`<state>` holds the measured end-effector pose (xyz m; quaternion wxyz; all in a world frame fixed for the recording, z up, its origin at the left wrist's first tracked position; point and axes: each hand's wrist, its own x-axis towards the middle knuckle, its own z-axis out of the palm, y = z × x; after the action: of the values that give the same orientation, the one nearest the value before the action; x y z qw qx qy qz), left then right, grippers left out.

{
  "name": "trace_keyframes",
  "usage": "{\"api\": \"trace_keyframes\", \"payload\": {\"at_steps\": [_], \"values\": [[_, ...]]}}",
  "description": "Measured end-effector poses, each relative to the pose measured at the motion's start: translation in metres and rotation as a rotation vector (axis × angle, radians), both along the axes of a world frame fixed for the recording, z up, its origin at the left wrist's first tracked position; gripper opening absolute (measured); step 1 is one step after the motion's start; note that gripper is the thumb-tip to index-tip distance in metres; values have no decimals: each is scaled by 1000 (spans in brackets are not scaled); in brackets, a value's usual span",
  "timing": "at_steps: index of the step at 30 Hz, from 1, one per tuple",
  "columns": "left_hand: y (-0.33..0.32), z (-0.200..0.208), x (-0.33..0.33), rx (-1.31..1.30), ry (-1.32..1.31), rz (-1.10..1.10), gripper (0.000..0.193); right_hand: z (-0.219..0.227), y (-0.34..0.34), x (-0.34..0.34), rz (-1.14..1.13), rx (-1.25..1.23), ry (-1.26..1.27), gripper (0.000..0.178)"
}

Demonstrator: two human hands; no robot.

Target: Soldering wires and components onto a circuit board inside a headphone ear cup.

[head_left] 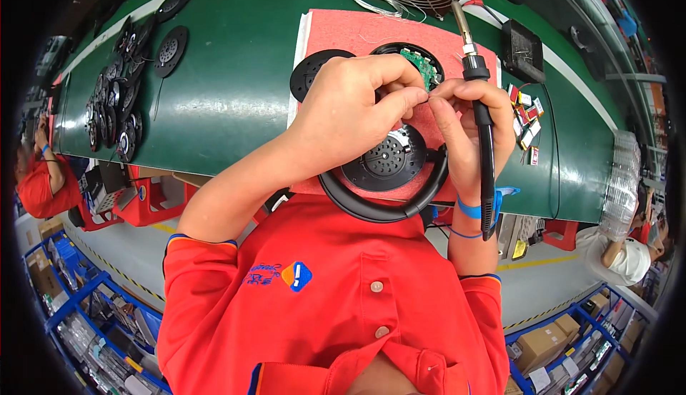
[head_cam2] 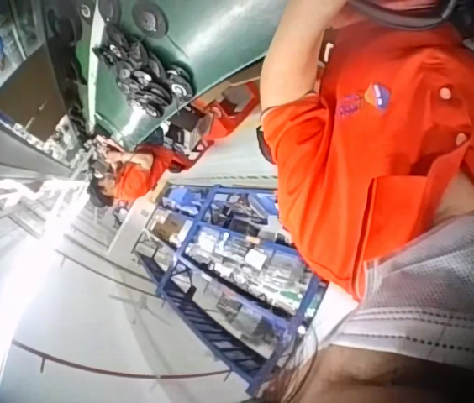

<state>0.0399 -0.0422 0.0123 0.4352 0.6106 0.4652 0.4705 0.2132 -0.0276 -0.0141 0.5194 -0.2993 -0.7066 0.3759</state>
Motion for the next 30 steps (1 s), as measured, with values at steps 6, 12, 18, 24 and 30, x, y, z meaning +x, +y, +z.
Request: {"api": "trace_keyframes", "payload": {"at_steps": [6, 12, 18, 24, 30], "values": [[2, 1, 2, -48, -8, 24, 10, 0, -3, -7, -101, -55, 63, 26], [3, -5, 5, -48, -32, 44, 11, 0, -5, -6, -122, -83, 84, 26], [6, -7, 5, 46, 72, 54, 9, -2, -7, -3, -90, -28, -49, 28], [23, -11, -3, 290, 461, 49, 7, 5, -5, 20, -288, 99, -163, 12], [35, -23, -4, 552, 588, 74, 5, 29, 2, 44, -243, 230, -74, 28]]}}
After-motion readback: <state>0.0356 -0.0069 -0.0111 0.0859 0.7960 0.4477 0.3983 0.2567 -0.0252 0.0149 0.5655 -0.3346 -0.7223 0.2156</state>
